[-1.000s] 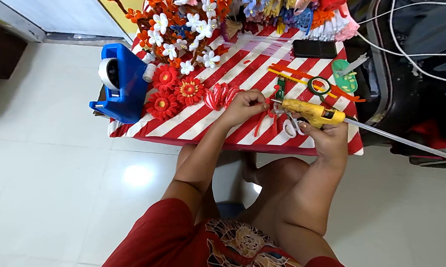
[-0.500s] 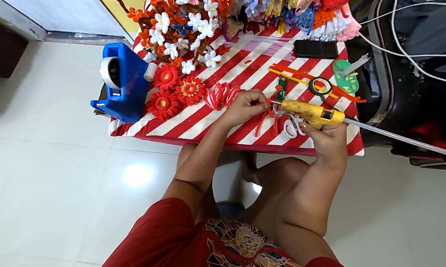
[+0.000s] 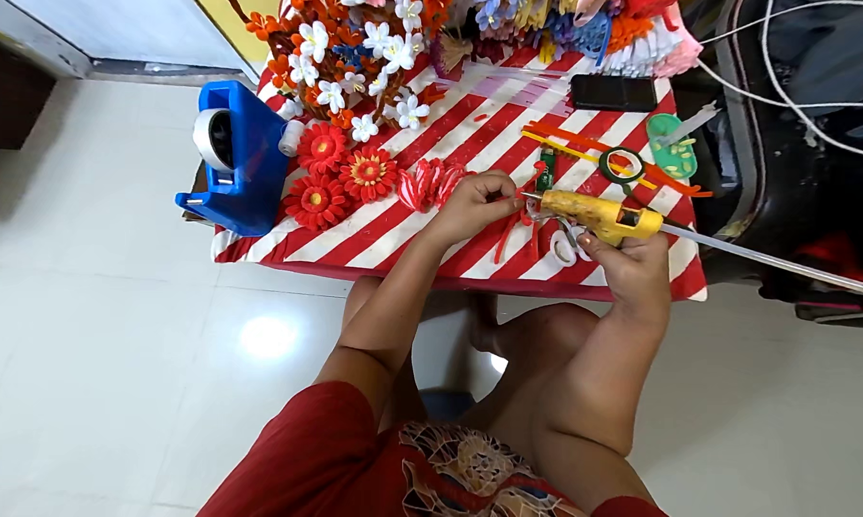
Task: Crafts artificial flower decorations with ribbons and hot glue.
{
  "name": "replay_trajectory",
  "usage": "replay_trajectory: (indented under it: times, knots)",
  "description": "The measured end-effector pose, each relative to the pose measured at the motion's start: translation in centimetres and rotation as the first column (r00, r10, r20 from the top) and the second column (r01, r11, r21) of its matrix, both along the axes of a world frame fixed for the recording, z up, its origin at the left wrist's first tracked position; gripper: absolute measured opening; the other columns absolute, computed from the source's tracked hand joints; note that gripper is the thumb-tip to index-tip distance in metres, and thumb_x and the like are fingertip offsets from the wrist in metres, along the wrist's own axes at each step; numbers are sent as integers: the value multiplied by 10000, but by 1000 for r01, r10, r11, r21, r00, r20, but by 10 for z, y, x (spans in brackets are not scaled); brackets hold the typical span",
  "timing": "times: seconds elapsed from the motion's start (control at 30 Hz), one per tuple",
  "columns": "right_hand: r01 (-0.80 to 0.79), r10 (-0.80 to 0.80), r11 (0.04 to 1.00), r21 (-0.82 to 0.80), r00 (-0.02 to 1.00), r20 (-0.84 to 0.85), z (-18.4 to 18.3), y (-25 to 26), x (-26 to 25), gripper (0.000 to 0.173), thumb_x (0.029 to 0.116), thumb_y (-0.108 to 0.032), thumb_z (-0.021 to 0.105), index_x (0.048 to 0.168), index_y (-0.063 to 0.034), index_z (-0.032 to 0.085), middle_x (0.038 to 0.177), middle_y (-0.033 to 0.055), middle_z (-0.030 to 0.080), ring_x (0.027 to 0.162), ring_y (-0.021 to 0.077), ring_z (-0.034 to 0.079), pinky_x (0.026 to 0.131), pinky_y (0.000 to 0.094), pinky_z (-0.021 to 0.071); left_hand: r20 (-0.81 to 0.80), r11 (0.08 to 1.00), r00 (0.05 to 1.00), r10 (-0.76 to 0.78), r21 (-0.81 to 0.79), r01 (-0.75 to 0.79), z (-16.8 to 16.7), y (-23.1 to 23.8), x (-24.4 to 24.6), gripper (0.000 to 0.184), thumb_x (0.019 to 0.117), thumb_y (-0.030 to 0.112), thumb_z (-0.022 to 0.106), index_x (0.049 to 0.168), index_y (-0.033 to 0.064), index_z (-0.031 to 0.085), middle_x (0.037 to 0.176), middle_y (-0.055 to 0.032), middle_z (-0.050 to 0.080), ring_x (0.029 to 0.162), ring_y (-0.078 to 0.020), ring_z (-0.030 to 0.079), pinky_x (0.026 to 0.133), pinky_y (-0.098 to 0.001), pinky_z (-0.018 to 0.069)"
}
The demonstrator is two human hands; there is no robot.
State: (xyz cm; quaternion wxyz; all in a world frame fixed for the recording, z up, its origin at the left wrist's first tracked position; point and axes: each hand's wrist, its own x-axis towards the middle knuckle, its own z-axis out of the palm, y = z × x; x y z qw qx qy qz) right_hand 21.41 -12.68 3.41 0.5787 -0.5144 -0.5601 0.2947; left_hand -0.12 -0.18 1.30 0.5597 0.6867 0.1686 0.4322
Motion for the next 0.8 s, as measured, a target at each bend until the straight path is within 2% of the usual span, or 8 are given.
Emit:
replay_trajectory:
  times: [0.27,0.5,0.6,0.67,0.73,0.8]
  knots:
    - [15,-15,1000,8,1000,7,3,-3,1,330,820,35,678,1107,-128,688,994,-118,730,876,-13,686,795,219,601,2,1000,1000,-4,-5,4,1,0,0,120,917,42,630,808,9,668,903,-20,647,848,-35,602,759,-208,510]
    - [52,-51,998,-18,998,46,2,-2,0,304,821,47,672,1099,-76,684,983,-97,730,879,-21,686,793,213,602,2,1000,1000,-8,-19,8,0,0,0,110,912,40,632,813,15,670,911,-15,646,855,-34,603,763,-207,510]
    - [58,-58,998,-8,998,24,1,-1,2,296,838,18,672,1103,-113,678,968,-115,726,837,-18,683,760,213,602,7,1000,1000,-13,-14,13,0,1,-1,112,915,46,639,812,15,668,907,-15,645,851,-32,602,761,-209,511]
    - [24,-23,1000,11,1000,-12,-1,-1,4,295,858,-1,683,1124,-127,687,996,-90,739,861,23,699,766,234,607,6,1000,1000,-8,-18,8,-1,1,-1,114,915,45,639,809,12,668,911,-19,648,857,-34,605,766,-211,514]
    - [14,-13,1000,24,999,-39,-2,-1,4,336,836,12,702,1142,-130,697,1045,-79,752,926,45,714,810,256,617,-1,1000,1000,4,-13,-4,0,0,-1,115,910,46,641,804,10,666,911,-20,651,856,-33,606,765,-212,515]
    - [43,-42,999,21,998,-46,-2,-2,3,364,798,35,719,1120,-132,695,1025,-105,743,924,21,706,817,249,615,-1,1000,1000,8,-10,-8,1,0,0,115,907,47,642,800,10,664,911,-20,653,859,-32,609,766,-213,517]
